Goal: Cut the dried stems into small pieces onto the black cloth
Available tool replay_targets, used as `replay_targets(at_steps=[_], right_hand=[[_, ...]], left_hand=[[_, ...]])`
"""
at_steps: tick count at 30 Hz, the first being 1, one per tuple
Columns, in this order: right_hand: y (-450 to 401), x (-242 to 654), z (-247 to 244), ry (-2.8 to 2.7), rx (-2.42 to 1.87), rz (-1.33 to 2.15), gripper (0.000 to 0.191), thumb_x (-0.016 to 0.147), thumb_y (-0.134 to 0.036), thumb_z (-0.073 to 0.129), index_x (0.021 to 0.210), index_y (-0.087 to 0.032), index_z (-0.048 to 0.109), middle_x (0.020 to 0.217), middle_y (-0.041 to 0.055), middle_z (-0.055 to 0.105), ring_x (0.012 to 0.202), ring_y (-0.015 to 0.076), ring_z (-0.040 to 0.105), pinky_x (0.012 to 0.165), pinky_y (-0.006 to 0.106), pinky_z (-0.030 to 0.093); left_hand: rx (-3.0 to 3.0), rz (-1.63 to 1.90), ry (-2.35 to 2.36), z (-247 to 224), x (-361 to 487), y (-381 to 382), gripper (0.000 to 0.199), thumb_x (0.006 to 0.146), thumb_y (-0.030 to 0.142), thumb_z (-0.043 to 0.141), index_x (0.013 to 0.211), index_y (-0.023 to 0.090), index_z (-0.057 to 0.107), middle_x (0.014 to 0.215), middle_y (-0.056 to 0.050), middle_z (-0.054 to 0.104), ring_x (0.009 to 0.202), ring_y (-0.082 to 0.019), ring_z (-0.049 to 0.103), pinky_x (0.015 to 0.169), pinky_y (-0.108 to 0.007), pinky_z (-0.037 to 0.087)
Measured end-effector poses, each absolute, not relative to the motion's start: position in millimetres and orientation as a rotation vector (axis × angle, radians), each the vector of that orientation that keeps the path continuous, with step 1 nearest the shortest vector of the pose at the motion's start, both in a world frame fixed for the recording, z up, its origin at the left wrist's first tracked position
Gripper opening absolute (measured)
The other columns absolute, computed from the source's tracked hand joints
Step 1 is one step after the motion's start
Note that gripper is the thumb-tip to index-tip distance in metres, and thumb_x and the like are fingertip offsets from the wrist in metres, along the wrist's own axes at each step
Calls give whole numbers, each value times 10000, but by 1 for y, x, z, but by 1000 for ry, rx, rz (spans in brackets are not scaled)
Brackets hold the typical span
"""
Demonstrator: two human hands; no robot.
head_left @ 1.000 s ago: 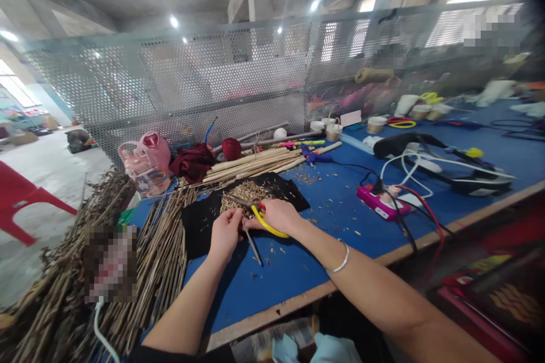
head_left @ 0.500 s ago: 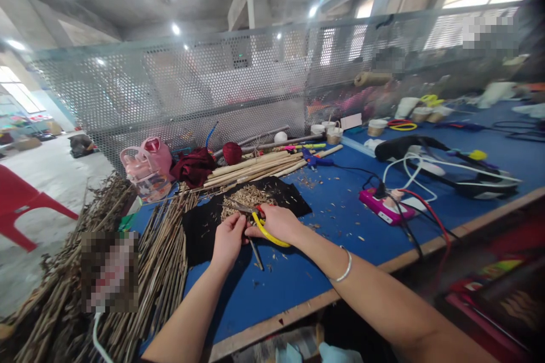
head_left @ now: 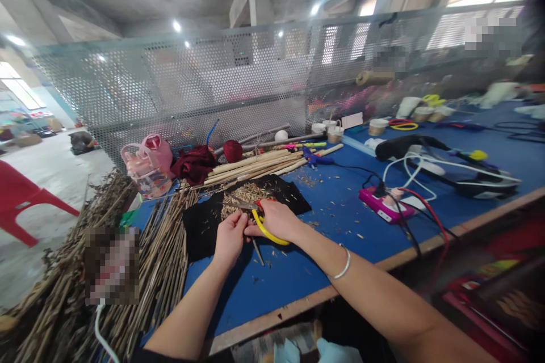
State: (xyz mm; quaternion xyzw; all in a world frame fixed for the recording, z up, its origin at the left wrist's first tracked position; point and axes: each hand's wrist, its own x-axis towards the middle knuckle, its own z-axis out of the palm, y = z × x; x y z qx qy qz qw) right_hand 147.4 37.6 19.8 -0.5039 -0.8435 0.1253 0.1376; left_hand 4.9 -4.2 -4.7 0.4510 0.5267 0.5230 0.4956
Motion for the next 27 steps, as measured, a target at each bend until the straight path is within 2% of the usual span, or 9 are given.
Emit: replay_targets(at_steps=[9, 16, 23, 27], right_hand=[[36, 147, 22, -2470, -1485, 429, 710, 584, -752, 526, 984, -167, 511, 957, 118, 624, 902, 263, 598, 686, 303, 414], [34, 144, 20, -2456, -1547, 469, 709, 632, -791, 415, 969, -179, 533, 915, 115, 649, 859, 256, 619, 663, 288, 417], [35, 143, 18, -2437, -1605, 474, 697, 594, -793, 455, 927, -192, 567, 892, 102, 660, 845, 262, 628, 662, 288, 441], [37, 144, 16, -2432, -1640, 504, 687, 588, -789, 465, 910, -195, 591, 888, 102, 665, 844, 264, 631, 673, 292, 451]], left_hand=[[1080, 1259, 1336, -4, 5, -5, 337, 691, 472, 583, 752, 141, 562, 635, 5, 584, 451, -63, 442, 382, -163, 368], [1082, 1285, 1308, -2, 6, -6, 331, 689, 467, 588, 747, 141, 585, 560, 26, 533, 423, -58, 403, 372, -164, 354], [1081, 1270, 1383, -3, 4, -5, 337, 686, 468, 590, 753, 138, 605, 532, 32, 513, 406, -57, 389, 372, -167, 347], [1091, 1255, 1420, -4, 2, -4, 346, 693, 462, 579, 822, 146, 633, 536, 37, 516, 402, -55, 375, 367, -168, 346]])
